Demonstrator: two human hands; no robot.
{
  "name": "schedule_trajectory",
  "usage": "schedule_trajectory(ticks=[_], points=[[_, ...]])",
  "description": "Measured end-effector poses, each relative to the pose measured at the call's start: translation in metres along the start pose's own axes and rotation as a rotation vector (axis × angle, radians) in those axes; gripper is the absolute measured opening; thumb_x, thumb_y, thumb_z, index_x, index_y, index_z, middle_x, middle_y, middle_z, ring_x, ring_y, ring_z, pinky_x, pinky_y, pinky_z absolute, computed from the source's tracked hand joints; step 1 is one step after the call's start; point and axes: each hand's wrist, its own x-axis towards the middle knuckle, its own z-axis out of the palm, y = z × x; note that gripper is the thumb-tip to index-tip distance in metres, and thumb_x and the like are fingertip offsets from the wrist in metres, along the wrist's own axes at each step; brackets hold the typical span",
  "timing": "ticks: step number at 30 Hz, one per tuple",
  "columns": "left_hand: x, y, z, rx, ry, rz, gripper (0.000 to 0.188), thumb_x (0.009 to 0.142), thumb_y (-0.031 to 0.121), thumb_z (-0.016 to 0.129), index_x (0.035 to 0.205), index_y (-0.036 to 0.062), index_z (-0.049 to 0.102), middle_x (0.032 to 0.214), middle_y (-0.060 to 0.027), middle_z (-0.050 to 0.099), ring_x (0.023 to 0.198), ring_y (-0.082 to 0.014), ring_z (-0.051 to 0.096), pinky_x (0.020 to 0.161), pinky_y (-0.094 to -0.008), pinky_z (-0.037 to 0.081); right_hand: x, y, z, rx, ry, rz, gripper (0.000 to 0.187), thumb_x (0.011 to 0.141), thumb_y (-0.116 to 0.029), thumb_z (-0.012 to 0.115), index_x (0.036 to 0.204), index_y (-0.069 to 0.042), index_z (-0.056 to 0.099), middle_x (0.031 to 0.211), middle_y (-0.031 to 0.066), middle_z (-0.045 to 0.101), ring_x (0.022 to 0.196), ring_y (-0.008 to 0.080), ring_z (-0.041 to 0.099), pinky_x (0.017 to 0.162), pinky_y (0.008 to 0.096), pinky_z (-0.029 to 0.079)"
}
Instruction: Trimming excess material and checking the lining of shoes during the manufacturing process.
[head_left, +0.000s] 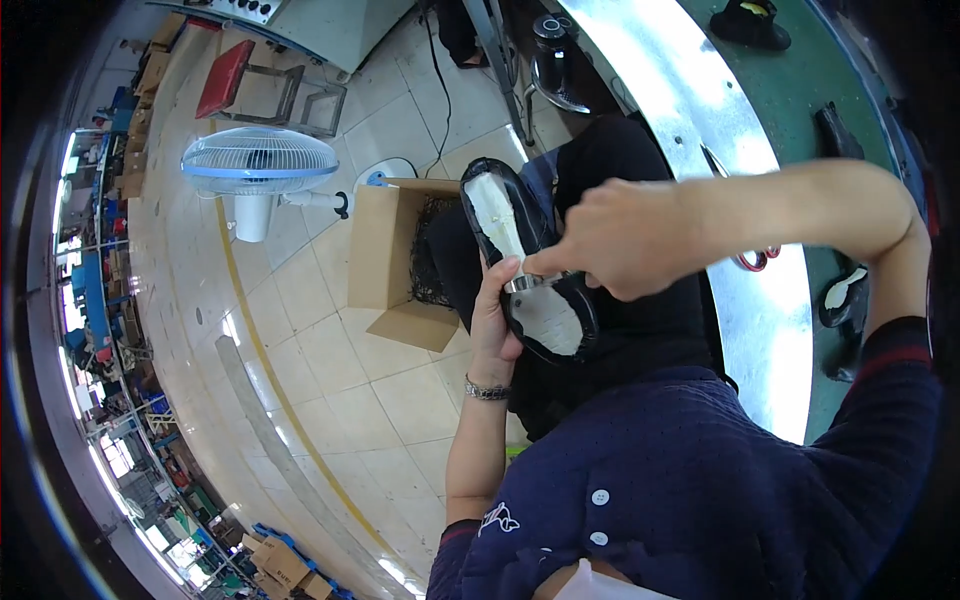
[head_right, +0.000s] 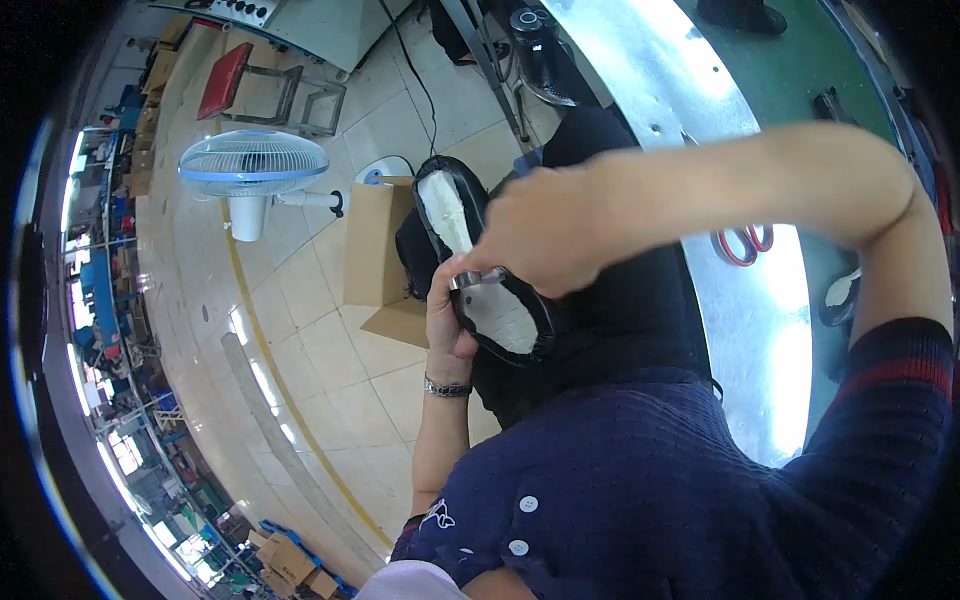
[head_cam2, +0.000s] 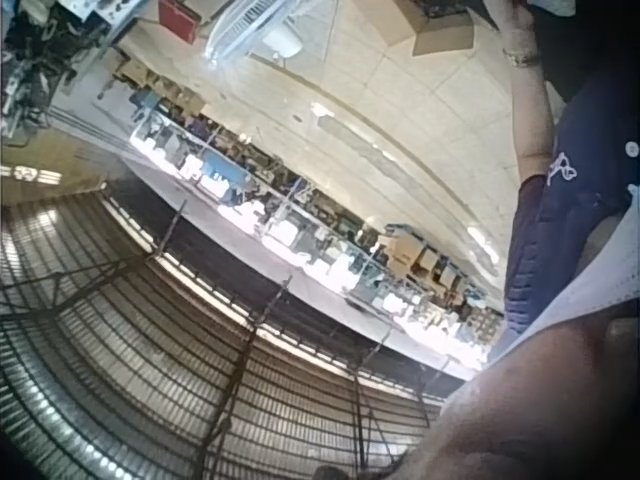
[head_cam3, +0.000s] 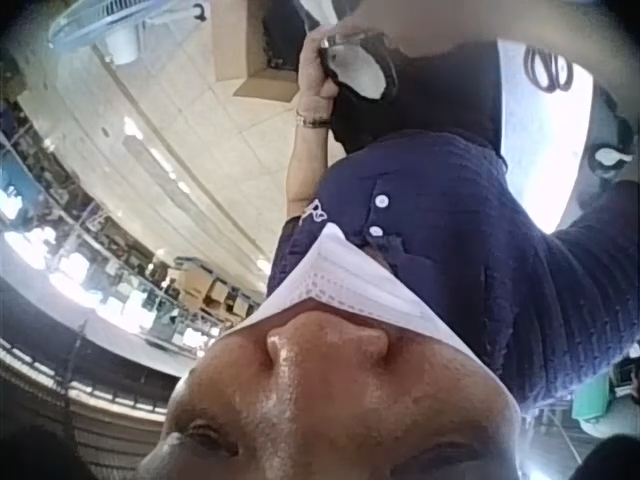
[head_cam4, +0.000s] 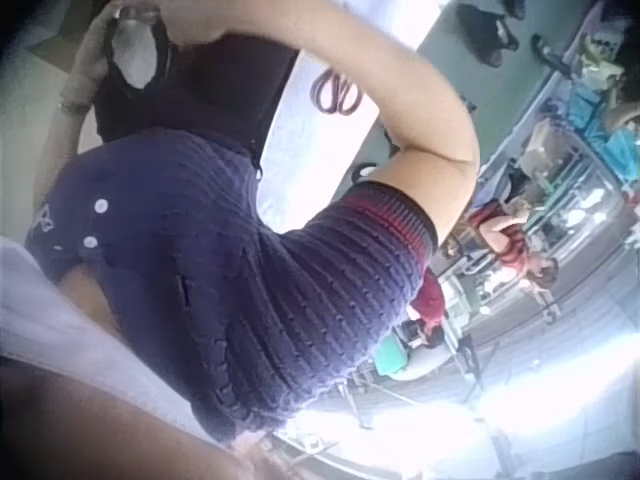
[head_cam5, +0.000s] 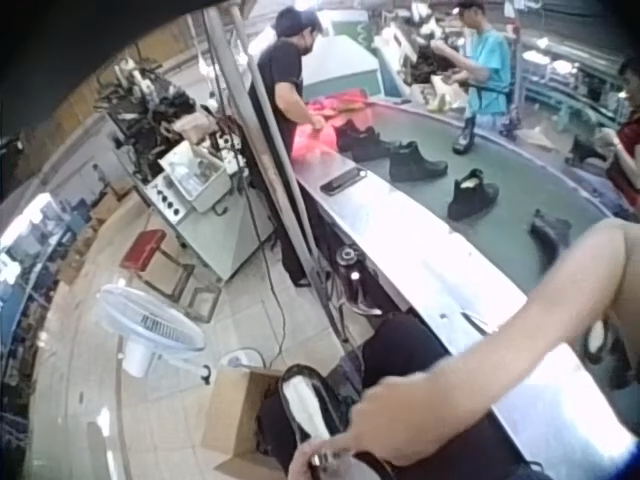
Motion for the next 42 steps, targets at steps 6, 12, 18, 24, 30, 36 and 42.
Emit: schedule_trajectory(ticks=[6,12,18,24,30,36,42], points=[[-0.001,0.009,-0.003,0.005,-0.027,-0.116,0.069,0.087,0.011,0.062,0.148,0.0176,0.031,0.122,-0.0051,0.057,0.107,-0.0174,0.058,0.093,-0.0344,0.049,0.042,0.020,-0.027,-0.111,0.374,-0.023,0.061,0.094,-0.014,0.056,0.148,-0.030,0.033,0.064,0.0116,0.064,0.056,0.0235,0.064,0.052,0.0337,0.051],[-0.002,0.015,-0.013,-0.059,-0.043,-0.181,0.071,0.086,0.008,0.065,0.148,0.0172,0.032,0.122,-0.0038,0.057,0.106,-0.0165,0.058,0.092,-0.0316,0.049,0.038,0.023,-0.026,-0.394,0.253,0.066,0.063,0.095,-0.019,0.057,0.150,-0.029,0.028,0.054,0.0078,0.057,0.047,0.0203,0.060,0.043,0.0303,0.044],[0.003,0.019,-0.018,0.007,-0.041,-0.223,0.073,0.082,0.004,0.068,0.146,0.0174,0.035,0.114,-0.0018,0.059,0.099,-0.0130,0.059,0.087,-0.0290,0.050,0.037,0.014,-0.018,-0.308,0.083,0.191,0.061,0.097,-0.020,0.054,0.150,-0.031,0.027,0.068,0.0119,0.066,0.057,0.0237,0.065,0.052,0.0313,0.053],[-0.002,0.026,-0.014,0.097,-0.090,-0.233,0.077,0.079,0.001,0.070,0.146,0.0177,0.035,0.112,-0.0011,0.059,0.098,-0.0126,0.059,0.088,-0.0304,0.050,0.034,0.007,-0.004,-0.089,0.151,0.202,0.059,0.094,-0.015,0.056,0.147,-0.026,0.033,0.066,0.0121,0.065,0.059,0.0268,0.066,0.053,0.0352,0.052],[-0.006,0.028,-0.012,0.098,-0.128,-0.212,0.079,0.077,0.000,0.071,0.146,0.0143,0.035,0.112,-0.0027,0.059,0.102,-0.0149,0.058,0.090,-0.0321,0.049,0.028,-0.009,0.002,0.052,0.271,0.141,0.058,0.095,-0.020,0.055,0.148,-0.022,0.032,0.066,0.0139,0.064,0.060,0.0281,0.066,0.057,0.0379,0.053],[-0.011,0.029,-0.013,0.202,-0.184,-0.192,0.081,0.072,-0.001,0.074,0.142,0.0086,0.037,0.117,-0.0056,0.057,0.108,-0.0185,0.056,0.096,-0.0332,0.044,0.020,-0.009,0.010,-0.135,0.181,0.095,0.063,0.098,-0.026,0.052,0.153,-0.022,0.021,0.053,0.0087,0.056,0.043,0.0208,0.055,0.044,0.0325,0.045],[-0.013,0.004,-0.032,0.189,-0.335,-0.060,0.084,0.081,0.019,0.076,0.148,0.0096,0.026,0.133,-0.0077,0.050,0.121,-0.0204,0.050,0.103,-0.0358,0.040,0.015,-0.027,0.019,0.014,0.151,0.220,0.065,0.095,-0.025,0.055,0.151,-0.023,0.023,0.050,0.0094,0.054,0.044,0.0267,0.058,0.045,0.0381,0.046]])
